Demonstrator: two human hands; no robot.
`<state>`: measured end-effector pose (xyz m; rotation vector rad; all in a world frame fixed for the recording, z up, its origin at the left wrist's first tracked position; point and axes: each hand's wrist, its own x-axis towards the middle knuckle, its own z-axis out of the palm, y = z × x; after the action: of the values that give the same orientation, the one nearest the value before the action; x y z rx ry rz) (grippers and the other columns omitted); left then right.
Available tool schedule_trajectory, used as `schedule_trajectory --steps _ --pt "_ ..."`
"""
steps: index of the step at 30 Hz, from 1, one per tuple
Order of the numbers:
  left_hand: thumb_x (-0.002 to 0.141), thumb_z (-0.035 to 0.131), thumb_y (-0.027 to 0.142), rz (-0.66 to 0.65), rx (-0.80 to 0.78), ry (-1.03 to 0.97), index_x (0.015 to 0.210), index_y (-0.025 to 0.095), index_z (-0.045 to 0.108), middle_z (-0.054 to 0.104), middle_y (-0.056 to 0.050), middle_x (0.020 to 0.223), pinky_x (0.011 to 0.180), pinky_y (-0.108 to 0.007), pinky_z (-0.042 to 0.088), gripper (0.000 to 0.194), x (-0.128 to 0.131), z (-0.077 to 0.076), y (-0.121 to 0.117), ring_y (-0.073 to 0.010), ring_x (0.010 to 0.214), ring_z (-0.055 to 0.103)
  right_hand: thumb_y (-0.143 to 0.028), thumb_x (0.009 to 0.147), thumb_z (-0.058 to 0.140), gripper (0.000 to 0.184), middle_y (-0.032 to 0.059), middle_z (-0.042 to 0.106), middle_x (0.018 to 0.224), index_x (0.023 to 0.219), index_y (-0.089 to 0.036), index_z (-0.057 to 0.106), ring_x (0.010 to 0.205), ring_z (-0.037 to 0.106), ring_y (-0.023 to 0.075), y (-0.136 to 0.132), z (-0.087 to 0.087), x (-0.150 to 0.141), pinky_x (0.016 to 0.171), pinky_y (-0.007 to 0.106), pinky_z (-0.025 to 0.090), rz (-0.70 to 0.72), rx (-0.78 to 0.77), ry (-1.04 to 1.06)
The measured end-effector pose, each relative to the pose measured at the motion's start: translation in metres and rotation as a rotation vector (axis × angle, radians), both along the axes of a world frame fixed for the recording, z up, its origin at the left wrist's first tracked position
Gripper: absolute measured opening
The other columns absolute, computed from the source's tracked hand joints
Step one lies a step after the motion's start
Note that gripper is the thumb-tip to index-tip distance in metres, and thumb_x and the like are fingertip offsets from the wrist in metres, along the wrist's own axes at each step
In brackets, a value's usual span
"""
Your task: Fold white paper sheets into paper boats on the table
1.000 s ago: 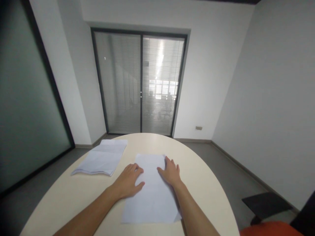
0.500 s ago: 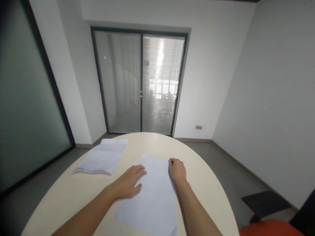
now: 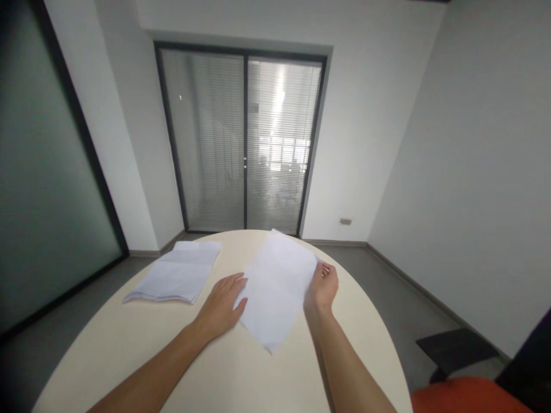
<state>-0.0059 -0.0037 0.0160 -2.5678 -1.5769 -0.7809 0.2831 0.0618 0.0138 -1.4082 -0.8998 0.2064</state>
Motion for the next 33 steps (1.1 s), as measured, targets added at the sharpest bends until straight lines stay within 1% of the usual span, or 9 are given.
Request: schedule_trajectory --steps 3,8,11,14,18,22,26,30,33 --pt "0.09 0.049 0.026 0.002 0.037 -0.07 0.136 0.021 0.049 0.052 -0.009 0.143 0.115 -0.043 0.033 0.046 0.004 0.002 -0.002 -0.0239 0.133 0.045 -0.06 0.086 0.053 0.053 0.0074 0.069 0.09 0.115 -0.015 0.055 0.074 0.065 0.0188 -0.005 0.013 0.003 0.062 0.032 0.057 -0.069 0.186 0.153" --pt "0.093 0.046 0.026 0.044 0.044 -0.165 0.145 0.02 0.037 0.049 -0.01 0.146 0.114 -0.042 0.036 0.054 0.007 -0.005 -0.001 -0.0239 0.134 0.045 -0.056 0.091 0.05 0.041 0.0105 0.069 0.104 0.106 -0.018 0.056 0.09 0.067 0.0188 -0.024 0.034 -0.016 0.084 0.038 0.056 -0.002 0.348 0.038" --pt "0.094 0.045 0.026 0.107 0.064 -0.218 0.155 0.022 0.017 0.036 -0.01 0.156 0.117 -0.042 0.034 0.067 0.003 -0.009 0.004 -0.0236 0.142 0.036 -0.052 0.093 0.048 0.037 0.0149 0.069 0.115 0.104 -0.019 0.058 0.106 0.066 0.0237 -0.038 0.035 -0.033 0.089 0.039 0.053 0.116 0.307 -0.137" --pt "0.093 0.049 0.026 0.189 0.097 -0.23 0.157 0.027 -0.005 0.01 -0.009 0.166 0.118 -0.043 0.031 0.084 -0.002 -0.008 0.006 -0.025 0.151 0.018 -0.052 0.095 0.044 0.038 0.0156 0.069 0.12 0.108 -0.02 0.059 0.109 0.065 0.0259 -0.049 0.03 -0.044 0.068 0.03 0.054 0.316 0.148 -0.267" --pt "0.089 0.056 0.02 0.246 0.186 -0.114 0.158 0.028 -0.002 -0.009 -0.009 0.166 0.12 -0.05 0.024 0.09 -0.006 0.001 0.004 -0.0302 0.153 0.0 -0.05 0.095 0.043 0.035 0.0114 0.072 0.11 0.107 -0.022 0.06 0.098 0.068 0.0235 -0.057 0.023 -0.053 0.058 0.025 0.048 0.564 -0.014 -0.4" --pt "0.082 0.06 0.011 0.142 0.192 0.031 0.153 0.027 0.028 0.004 -0.008 0.167 0.122 -0.053 0.017 0.079 -0.008 0.002 0.0 -0.031 0.152 0.0 -0.05 0.096 0.043 0.034 0.0048 0.072 0.083 0.103 -0.021 0.06 0.073 0.065 0.0187 -0.06 0.019 -0.059 0.056 0.024 0.043 0.715 -0.096 -0.523" --pt "0.078 0.059 0.008 -0.017 -0.008 0.145 0.123 0.023 0.062 0.04 -0.008 0.156 0.122 -0.049 0.018 0.048 -0.011 -0.007 -0.002 -0.028 0.149 0.025 -0.05 0.095 0.047 0.034 -0.0007 0.065 0.062 0.097 -0.02 0.064 0.055 0.055 0.0147 -0.062 0.017 -0.059 0.056 0.025 0.039 0.88 -0.22 -0.668" --pt "0.082 0.059 0.022 -0.075 -0.179 0.141 0.119 0.02 0.063 0.062 -0.012 0.133 0.109 -0.045 0.04 0.037 -0.006 -0.003 -0.009 -0.0288 0.126 0.055 -0.059 0.095 0.041 0.051 0.005 0.071 0.071 0.088 -0.019 0.073 0.063 0.062 0.019 -0.062 0.023 -0.055 0.064 0.031 0.045 0.858 -0.298 -0.676" --pt "0.085 0.058 0.051 -0.119 -0.211 0.175 0.119 0.019 0.063 0.067 -0.015 0.121 0.095 -0.048 0.048 0.047 0.004 0.007 -0.022 -0.034 0.115 0.06 -0.064 0.097 0.03 0.064 0.0107 0.075 0.102 0.105 -0.019 0.075 0.093 0.068 0.0259 -0.06 0.024 -0.055 0.088 0.04 0.049 0.947 -0.312 -0.497"
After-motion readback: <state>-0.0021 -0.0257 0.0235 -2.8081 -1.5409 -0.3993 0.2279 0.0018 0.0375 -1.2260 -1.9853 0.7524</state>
